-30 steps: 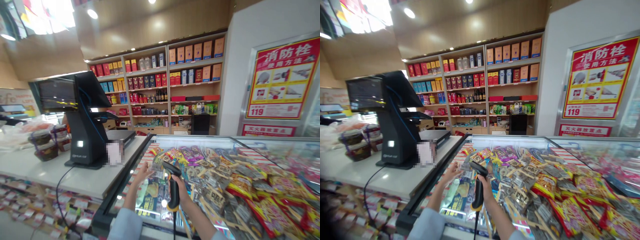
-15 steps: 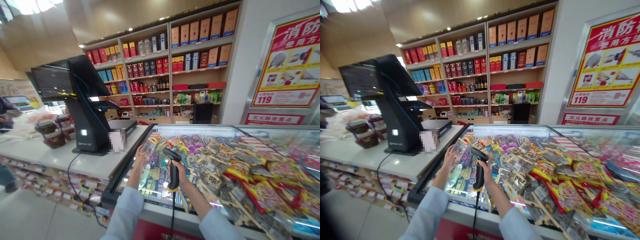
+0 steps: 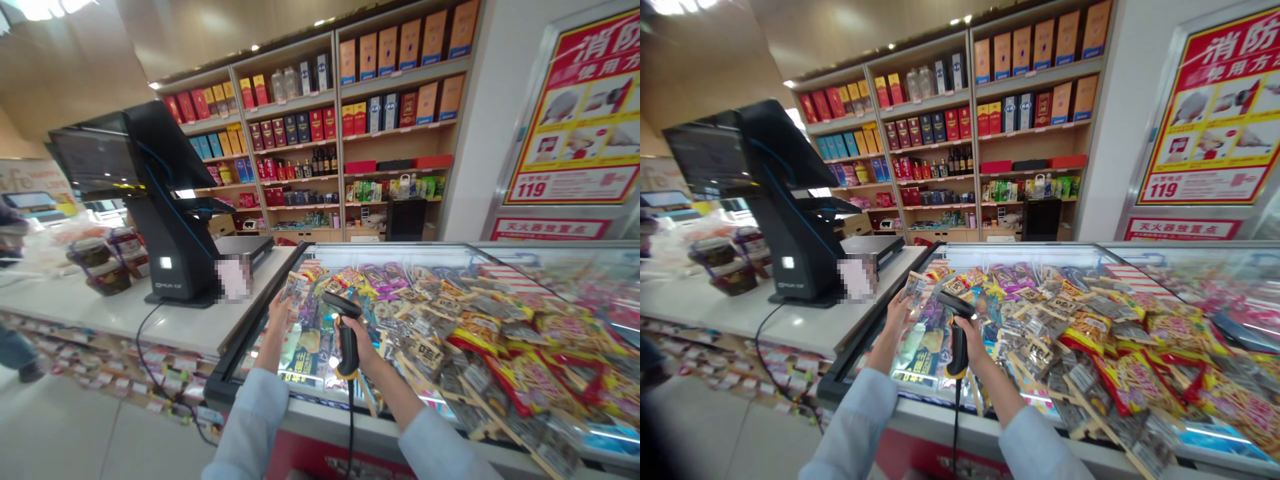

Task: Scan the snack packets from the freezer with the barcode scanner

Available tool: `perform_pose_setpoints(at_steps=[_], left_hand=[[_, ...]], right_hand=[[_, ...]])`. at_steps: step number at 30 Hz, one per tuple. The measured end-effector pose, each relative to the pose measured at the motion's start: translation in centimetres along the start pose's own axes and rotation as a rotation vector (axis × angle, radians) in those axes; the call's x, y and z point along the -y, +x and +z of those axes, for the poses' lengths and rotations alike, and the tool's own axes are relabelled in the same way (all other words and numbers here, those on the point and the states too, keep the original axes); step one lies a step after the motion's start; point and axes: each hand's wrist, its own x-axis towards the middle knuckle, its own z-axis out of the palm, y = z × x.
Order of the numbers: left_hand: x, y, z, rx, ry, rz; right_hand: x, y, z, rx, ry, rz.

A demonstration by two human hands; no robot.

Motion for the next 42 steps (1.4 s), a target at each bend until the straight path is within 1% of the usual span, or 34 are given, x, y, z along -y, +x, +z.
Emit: perform_pose_setpoints(at_steps=[5, 10, 13, 17, 24, 33, 37, 39, 42], left_hand=[[0.3, 0.4, -0.4, 0.013, -0.011, 0.019], [0.4, 1.0, -0.8, -0.047, -0.126, 0.079], [0.3, 1.3, -1.0, -0.055, -0.183, 0.112], [0.1, 1.3, -1.0, -0.047, -0.231, 0.097], [-0.2, 1.0, -1.0, -0.006, -0.205, 0.087], [-0.2, 1.3, -1.1, -0.002, -0.179, 0.098], [-0.1, 1.6, -1.2, -0.031, -0.192, 0.074], [0.0, 1.5, -0.9, -0.036, -0.197, 0.078], [-0.1, 0.8, -0.1, -0.009, -0.17, 0.078]], right_hand=[[0.0, 0.0, 0.0, 0.002, 0.005, -0.006], [0.0, -0.1, 0.2, 0.015, 0.0, -0.003], [-0.1, -0.2, 0.3, 0.034, -0.031, 0.005], [0.0, -0.4, 0.5, 0.029, -0.078, 0.026], [0.2, -0.5, 0.6, 0.043, -0.06, 0.022], [-0.1, -0.3, 0.2, 0.057, -0.081, 0.038], [-0.3, -0.2, 0.1, 0.066, -0.082, 0.024], [-0.2, -0.2, 0.3, 0.062, -0.069, 0.02], [0.5, -0.5, 0.6, 0.041, -0.025, 0.003]])
